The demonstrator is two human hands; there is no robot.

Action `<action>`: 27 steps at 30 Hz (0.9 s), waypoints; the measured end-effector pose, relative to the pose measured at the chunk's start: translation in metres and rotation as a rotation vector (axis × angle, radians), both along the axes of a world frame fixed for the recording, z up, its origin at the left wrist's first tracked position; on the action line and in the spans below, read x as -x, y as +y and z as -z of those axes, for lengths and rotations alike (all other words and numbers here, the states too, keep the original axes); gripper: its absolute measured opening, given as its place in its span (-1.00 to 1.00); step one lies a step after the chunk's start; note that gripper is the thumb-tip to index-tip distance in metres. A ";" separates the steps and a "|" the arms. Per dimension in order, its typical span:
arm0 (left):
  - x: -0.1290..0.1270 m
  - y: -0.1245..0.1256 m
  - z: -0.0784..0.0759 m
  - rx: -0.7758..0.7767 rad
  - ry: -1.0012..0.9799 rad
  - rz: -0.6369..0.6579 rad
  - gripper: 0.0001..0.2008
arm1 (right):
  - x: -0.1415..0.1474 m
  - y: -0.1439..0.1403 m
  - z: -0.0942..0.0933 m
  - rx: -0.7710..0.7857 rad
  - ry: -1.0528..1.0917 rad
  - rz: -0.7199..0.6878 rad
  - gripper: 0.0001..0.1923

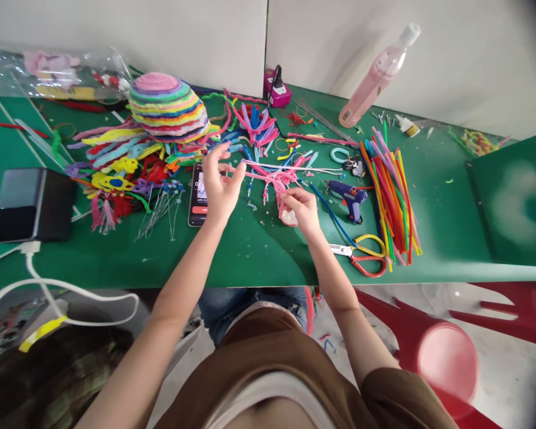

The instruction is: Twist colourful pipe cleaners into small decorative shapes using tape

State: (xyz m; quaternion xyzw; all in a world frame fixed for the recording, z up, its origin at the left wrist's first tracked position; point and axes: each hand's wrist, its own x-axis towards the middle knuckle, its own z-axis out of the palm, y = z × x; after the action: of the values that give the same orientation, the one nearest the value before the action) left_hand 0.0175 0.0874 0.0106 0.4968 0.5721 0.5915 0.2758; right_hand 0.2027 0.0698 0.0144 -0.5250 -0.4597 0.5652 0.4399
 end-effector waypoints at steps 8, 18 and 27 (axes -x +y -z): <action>-0.011 -0.011 -0.005 -0.115 0.445 0.339 -0.85 | -0.006 -0.001 -0.001 -0.080 -0.059 -0.080 -0.76; -0.017 -0.019 -0.006 0.232 0.048 0.469 -0.79 | -0.003 -0.003 0.000 -0.086 -0.067 -0.090 -0.73; -0.023 -0.020 -0.011 0.384 -0.235 0.513 -0.66 | 0.002 -0.006 0.002 -0.051 0.106 -0.129 -0.80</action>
State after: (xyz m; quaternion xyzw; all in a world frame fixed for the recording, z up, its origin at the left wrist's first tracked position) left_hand 0.0408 0.0672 0.0218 0.4919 0.4937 0.4377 0.5681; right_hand 0.2009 0.0638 0.0127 -0.4525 -0.4828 0.6075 0.4393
